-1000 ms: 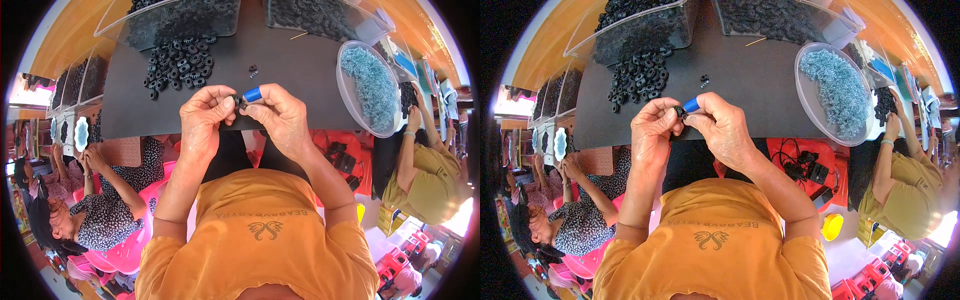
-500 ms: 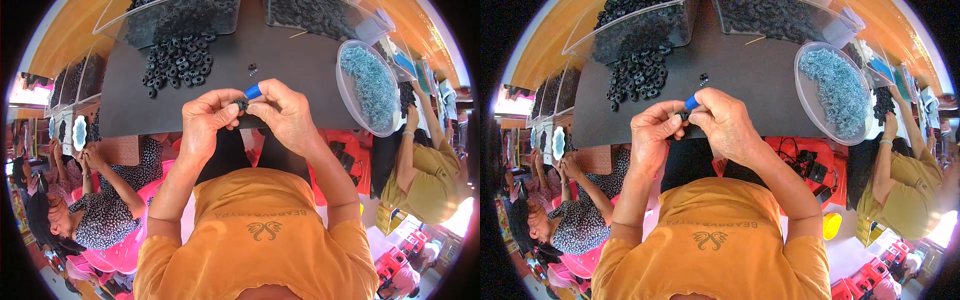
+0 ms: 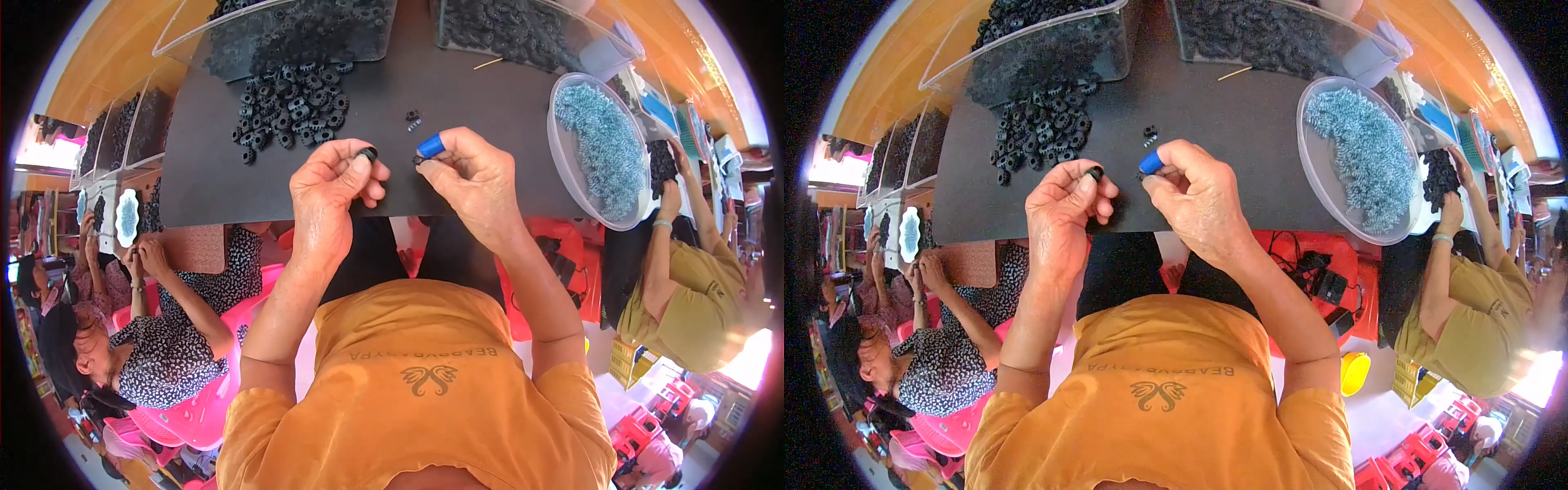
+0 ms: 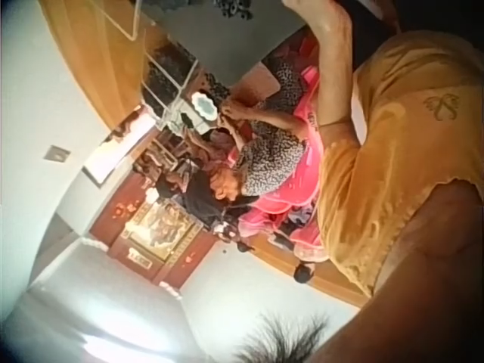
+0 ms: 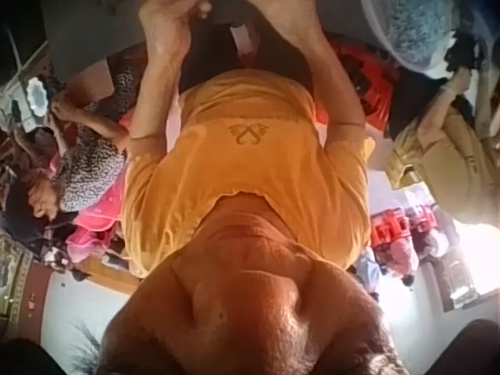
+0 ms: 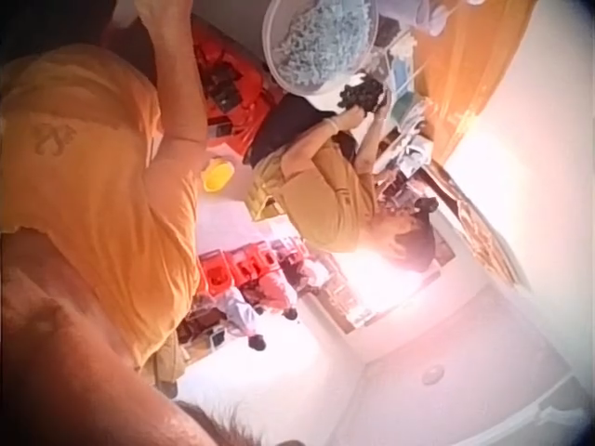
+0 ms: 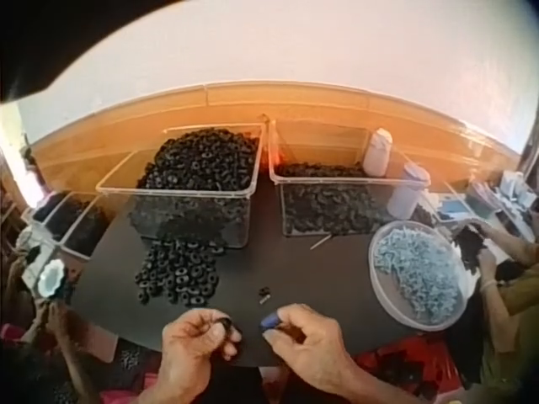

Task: The person assembles small plastic components by inserting springs into them by hand, then scoops more plastic pieces from a container and places them on the table.

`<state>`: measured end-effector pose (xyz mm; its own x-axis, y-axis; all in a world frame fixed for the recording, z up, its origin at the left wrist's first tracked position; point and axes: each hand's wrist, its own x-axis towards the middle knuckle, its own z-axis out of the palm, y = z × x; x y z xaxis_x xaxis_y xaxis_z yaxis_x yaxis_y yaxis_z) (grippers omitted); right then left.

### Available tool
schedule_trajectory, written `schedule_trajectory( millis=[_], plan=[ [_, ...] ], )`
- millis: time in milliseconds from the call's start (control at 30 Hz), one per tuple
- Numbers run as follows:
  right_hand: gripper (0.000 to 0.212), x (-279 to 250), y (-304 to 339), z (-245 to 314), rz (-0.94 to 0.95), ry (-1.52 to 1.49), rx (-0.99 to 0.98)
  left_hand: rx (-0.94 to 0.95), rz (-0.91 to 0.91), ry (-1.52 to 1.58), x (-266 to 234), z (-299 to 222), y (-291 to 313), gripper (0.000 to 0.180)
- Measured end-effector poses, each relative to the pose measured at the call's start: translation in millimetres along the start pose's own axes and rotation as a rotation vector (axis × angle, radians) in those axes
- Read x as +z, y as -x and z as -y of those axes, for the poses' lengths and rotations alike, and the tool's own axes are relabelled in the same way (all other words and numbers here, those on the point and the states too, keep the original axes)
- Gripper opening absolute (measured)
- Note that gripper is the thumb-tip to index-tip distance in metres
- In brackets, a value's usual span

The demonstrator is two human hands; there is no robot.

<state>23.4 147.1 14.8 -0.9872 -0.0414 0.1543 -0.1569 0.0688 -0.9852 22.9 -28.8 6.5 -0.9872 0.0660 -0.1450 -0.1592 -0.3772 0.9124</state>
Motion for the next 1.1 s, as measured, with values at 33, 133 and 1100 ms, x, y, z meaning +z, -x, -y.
schedule_trajectory(
  millis=[33,133,1100],
  plan=[
    [0.011,3.0,2.0,0.7,0.002,0.004,-0.003,0.003,0.0,0.004,3.4,0.6,-0.8,0.012],
    [0.011,18.1,6.5,4.9,-0.012,0.254,-0.237,-0.014,-0.028,0.284,11.1,3.6,-4.2,0.015],
    [0.008,-8.5,-50.5,-16.0,0.184,1.072,-0.688,-0.189,0.04,0.281,-2.2,-9.1,-6.8,0.013]
  ],
)
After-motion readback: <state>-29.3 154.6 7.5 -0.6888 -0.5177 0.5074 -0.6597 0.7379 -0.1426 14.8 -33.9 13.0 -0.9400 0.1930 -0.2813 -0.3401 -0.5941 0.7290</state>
